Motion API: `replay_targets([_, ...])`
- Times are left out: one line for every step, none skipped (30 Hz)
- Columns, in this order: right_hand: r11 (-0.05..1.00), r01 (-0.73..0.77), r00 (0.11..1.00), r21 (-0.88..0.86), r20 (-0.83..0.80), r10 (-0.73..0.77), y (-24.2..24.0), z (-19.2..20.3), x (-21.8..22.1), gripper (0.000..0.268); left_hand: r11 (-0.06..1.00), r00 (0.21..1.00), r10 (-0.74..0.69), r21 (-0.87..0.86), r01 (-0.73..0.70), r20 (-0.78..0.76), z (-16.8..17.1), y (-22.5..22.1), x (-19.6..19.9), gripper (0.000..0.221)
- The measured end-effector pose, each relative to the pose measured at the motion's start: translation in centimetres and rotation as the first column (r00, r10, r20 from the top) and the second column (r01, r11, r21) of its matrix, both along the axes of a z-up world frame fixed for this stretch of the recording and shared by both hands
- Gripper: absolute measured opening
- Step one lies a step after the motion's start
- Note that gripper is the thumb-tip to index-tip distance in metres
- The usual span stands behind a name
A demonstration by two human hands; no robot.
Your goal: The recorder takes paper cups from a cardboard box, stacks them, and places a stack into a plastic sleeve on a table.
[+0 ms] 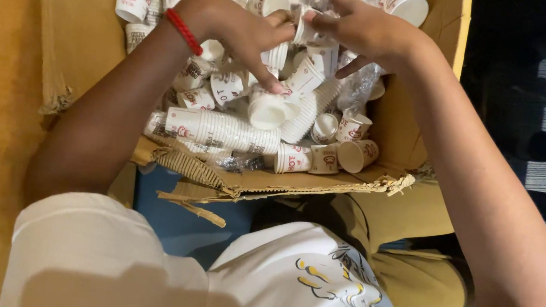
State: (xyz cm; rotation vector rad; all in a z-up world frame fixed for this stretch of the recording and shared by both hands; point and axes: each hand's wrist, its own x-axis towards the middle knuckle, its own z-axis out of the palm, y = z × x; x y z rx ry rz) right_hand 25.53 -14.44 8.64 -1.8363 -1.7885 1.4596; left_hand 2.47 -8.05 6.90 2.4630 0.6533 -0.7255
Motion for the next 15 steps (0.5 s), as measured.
replay_targets([1.000,-0.012,1.000,-0.007,0.006,0.012,-0.3,-0.2,-0.1,0.081,1.000,1.000,0.004,-0.031,-0.004,-0.001,-0.3,-0.4,0.3,0.131])
replay_targets([1.000,-0.026,1.000,-0.001,0.008,0.026,-0.2,-0.1,-0.4,0.095,0.999,1.000,0.010,-0.049,-0.010,-0.006,-0.2,-0.4,0.6,0.138])
replay_targets([1.000,-0.031,0.999,0.000,0.009,0.031,0.0,-0.6,-0.1,0.095,0.999,1.000,0.014,-0.048,-0.015,-0.004,-1.0,0.8,-0.2,0.138])
replay_targets([0.983,-0.155,0.981,0.094,0.130,0.142,-0.1,-1.2,0.3,0.101,0.992,0.987,-0.079,-0.086,0.092,0.142,-1.8,1.8,-0.8,0.123])
replay_targets([0.943,-0.286,0.936,0.170,0.259,0.237,-0.1,-1.7,0.6,0.108,0.974,0.943,-0.163,-0.105,0.200,0.290,-2.6,2.9,-1.4,0.108])
replay_targets([0.942,-0.288,0.935,0.170,0.261,0.239,-0.3,-0.5,0.1,0.108,0.975,0.943,-0.160,-0.105,0.198,0.291,-0.8,2.6,-2.1,0.108])
replay_targets([0.973,-0.178,0.966,0.145,0.213,0.145,-0.6,0.6,-0.5,0.098,0.970,0.941,0.025,-0.234,0.058,0.337,1.0,2.3,-2.8,0.098])
replay_targets([0.991,-0.071,0.985,0.112,0.165,0.051,-0.8,1.8,-1.2,0.088,0.927,0.911,0.216,-0.368,-0.078,0.352,2.9,1.9,-3.7,0.090])
replay_targets([0.991,-0.077,0.985,0.111,0.164,0.058,-0.9,2.1,-1.4,0.088,0.926,0.910,0.222,-0.369,-0.084,0.351,1.9,2.3,-3.7,0.090])
replay_targets([0.994,0.004,0.999,0.105,0.032,-0.008,-1.2,2.4,-1.7,0.080,0.915,0.858,0.402,-0.186,-0.359,0.321,0.8,2.6,-3.7,0.060])
replay_targets([0.993,0.084,0.992,0.087,-0.098,-0.075,-1.5,2.7,-1.9,0.073,0.801,0.759,0.563,0.011,-0.599,0.329,-0.2,2.9,-3.7,0.036])
replay_targets([0.992,0.084,0.992,0.091,-0.100,-0.075,-1.9,2.3,-1.7,0.073,0.801,0.759,0.561,0.015,-0.598,0.331,-3.0,4.3,-3.1,0.036])
replay_targets([0.983,-0.101,0.964,0.153,0.259,0.059,-2.1,1.8,-1.5,0.056,0.804,0.740,0.508,0.064,-0.591,0.441,-5.8,5.8,-2.5,0.028])
replay_targets([0.946,-0.292,0.793,0.139,0.589,0.158,-2.3,1.4,-1.2,0.043,0.803,0.713,0.446,0.110,-0.586,0.541,-8.6,7.4,-1.8,0.023])
replay_targets([0.946,-0.292,0.793,0.139,0.588,0.158,-2.0,0.0,-0.7,0.043,0.803,0.713,0.446,0.110,-0.586,0.540,-9.7,7.6,-1.9,0.023])
